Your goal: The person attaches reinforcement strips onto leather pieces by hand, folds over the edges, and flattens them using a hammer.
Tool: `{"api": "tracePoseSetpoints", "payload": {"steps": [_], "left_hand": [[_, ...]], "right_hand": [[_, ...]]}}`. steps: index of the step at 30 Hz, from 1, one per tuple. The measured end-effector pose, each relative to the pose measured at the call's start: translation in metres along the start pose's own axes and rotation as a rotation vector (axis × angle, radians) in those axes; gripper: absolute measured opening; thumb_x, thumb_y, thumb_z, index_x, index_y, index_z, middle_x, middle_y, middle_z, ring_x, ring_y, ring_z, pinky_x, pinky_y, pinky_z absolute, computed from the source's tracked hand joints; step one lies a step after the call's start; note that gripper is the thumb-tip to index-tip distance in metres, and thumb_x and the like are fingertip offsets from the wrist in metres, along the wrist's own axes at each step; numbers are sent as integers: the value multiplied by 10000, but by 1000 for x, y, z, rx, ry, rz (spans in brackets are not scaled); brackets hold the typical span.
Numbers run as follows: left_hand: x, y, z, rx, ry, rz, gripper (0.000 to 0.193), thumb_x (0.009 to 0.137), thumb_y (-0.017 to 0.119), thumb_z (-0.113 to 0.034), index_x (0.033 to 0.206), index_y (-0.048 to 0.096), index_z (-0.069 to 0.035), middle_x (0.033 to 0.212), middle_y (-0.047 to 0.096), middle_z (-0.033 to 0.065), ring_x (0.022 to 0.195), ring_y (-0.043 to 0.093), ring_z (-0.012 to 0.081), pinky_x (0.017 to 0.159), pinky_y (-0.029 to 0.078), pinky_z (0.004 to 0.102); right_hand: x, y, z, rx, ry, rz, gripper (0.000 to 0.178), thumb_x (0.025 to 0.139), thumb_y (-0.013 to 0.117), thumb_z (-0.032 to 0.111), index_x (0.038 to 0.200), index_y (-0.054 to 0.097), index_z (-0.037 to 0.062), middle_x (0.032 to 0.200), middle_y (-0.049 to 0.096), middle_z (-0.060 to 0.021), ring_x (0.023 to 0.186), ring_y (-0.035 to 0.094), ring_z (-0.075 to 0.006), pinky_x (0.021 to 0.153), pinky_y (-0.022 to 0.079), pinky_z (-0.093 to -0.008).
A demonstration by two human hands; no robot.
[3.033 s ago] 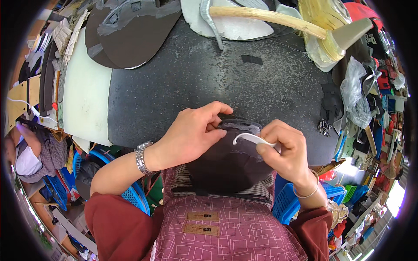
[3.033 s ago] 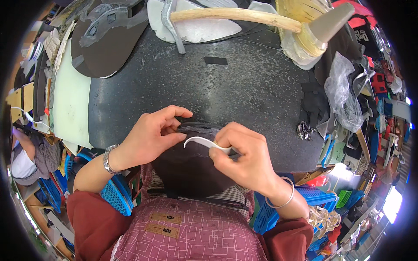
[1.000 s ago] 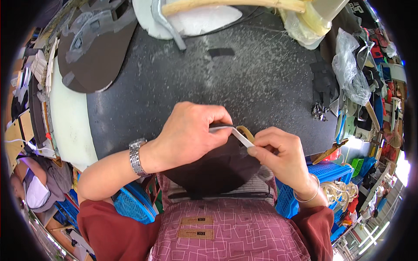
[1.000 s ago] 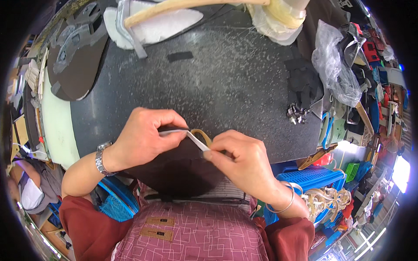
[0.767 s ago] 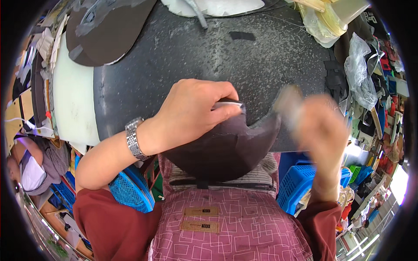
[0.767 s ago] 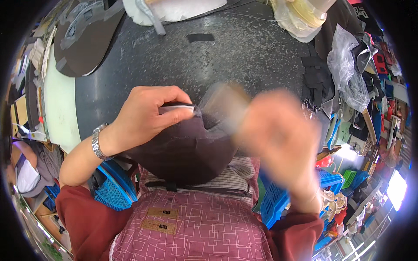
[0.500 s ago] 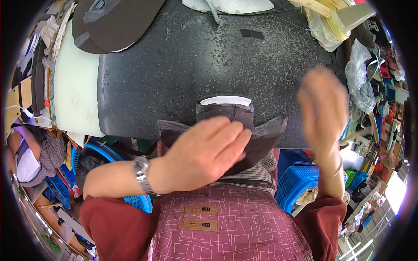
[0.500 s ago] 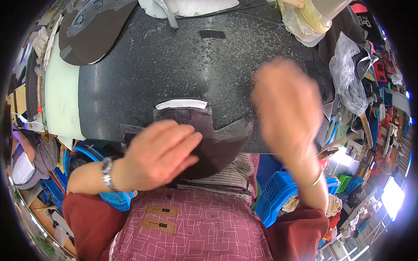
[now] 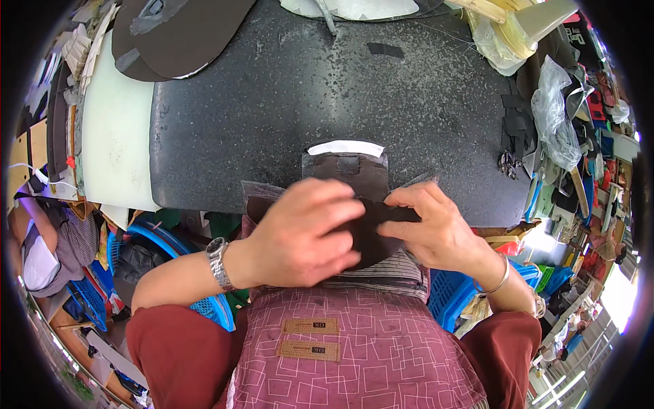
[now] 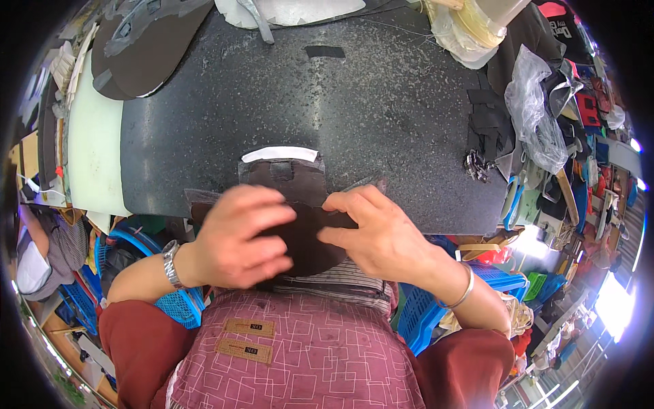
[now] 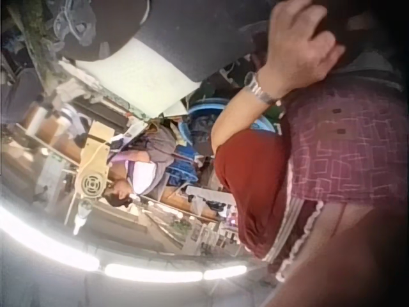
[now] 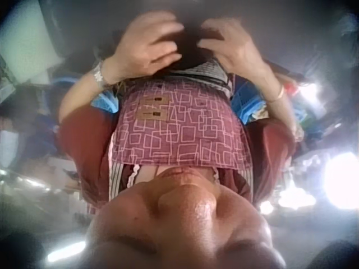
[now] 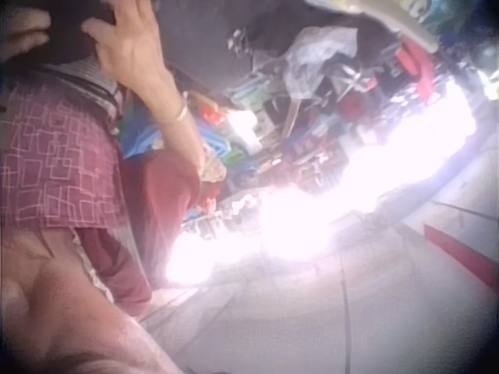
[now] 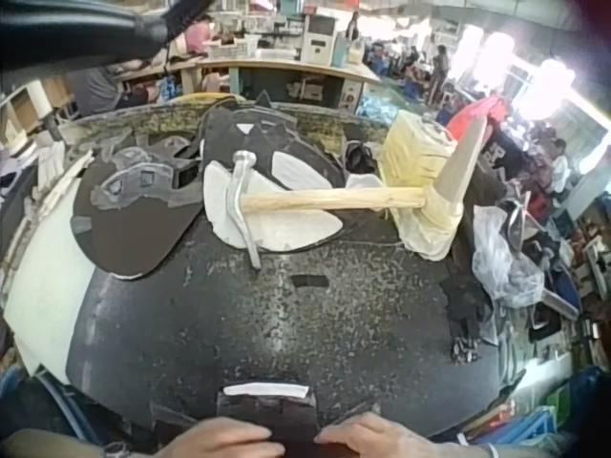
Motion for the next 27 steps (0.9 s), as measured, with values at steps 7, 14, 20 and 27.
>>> {"api": "tracePoseSetpoints", "payload": {"steps": [7,14,20,27], "left_hand": [[24,-14,13,483,-394,-277,247,693,712,-113,912,597,-102,1095,588,115,1109,529,342,953,415,488],[16,0,-3,541,296,-441,215,739,667,-138,915,545,-149,996,575,39,993,550,194,894,475,400],[28,9,24,-447,-621,-458,915,695,807,-160,1405,246,-21,1014,601,144,764,643,217,648,516,293],[27,4,34,-491,-712,-407,213,760,696,-37,943,588,-28,797,647,92,724,662,173,651,514,272]], "right_hand": [[49,-27,-33,734,528,-404,228,887,612,213,943,649,-6,908,630,-77,864,590,-141,743,481,-270],[61,-17,-29,664,762,314,159,851,680,168,822,646,16,656,568,16,622,470,-40,545,392,-243],[49,-20,8,-328,-203,-416,165,671,689,136,806,665,43,615,503,-23,498,479,-122,412,359,-251],[36,-11,3,-257,97,-602,335,631,705,87,952,650,8,814,596,-88,640,582,-211,542,468,-308]]}}
Point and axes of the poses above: each hand's wrist, its own x-axis towards the middle knuckle, its own y-axis out of the palm, z = x × y, the point moved 3 cm from there along x, towards the middle knuckle
